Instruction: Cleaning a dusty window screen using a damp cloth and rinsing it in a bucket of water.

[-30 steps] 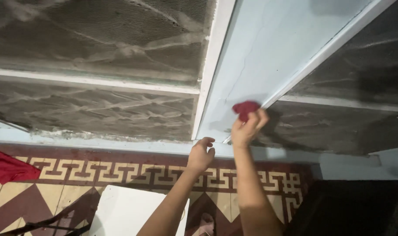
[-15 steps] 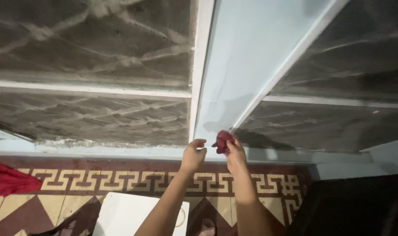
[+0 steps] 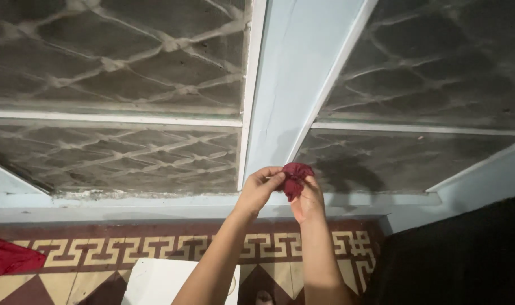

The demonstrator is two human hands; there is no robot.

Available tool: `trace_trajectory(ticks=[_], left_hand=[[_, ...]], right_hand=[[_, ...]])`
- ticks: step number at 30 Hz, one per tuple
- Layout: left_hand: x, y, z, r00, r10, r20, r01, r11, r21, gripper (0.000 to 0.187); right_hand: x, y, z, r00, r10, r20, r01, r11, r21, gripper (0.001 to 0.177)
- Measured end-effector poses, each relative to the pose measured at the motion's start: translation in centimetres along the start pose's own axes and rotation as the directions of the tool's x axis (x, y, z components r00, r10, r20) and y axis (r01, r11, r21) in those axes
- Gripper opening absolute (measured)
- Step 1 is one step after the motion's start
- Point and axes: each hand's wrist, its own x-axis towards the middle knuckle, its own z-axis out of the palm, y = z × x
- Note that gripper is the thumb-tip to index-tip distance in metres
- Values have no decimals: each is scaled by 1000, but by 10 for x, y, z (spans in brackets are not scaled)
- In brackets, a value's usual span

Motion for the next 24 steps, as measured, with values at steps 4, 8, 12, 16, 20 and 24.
trace_trajectory(ticks=[4,8,12,16,20,24], left_hand=[[-20,19,13,992,121,-43,-115,986,121,16],[-32,15,2,967,216,-133,-212,976,38,10],[-48,7,-4,984,138,-111,-143,989,-38,11],[-69,20,8,986,90,-138,-57,972,229,15],[-97,54,17,991,118,-59,-54,770,635,17],[-72,6,-14,960,252,120,-279,850,447,13]], right_hand=[[-20,-18,15,997,-70,-31,66,992,-106,29],[-49,-47,37,988,-30,-151,15,995,-100,42],[-64,-39,13,996,-40,-77,32,994,-104,42],[-70,-48,17,981,57,-187,-43,996,78,36],[-83,-71,32,991,-70,-115,70,998,-10,34],[-97,-81,64,977,-123,-175,99,985,-144,32]])
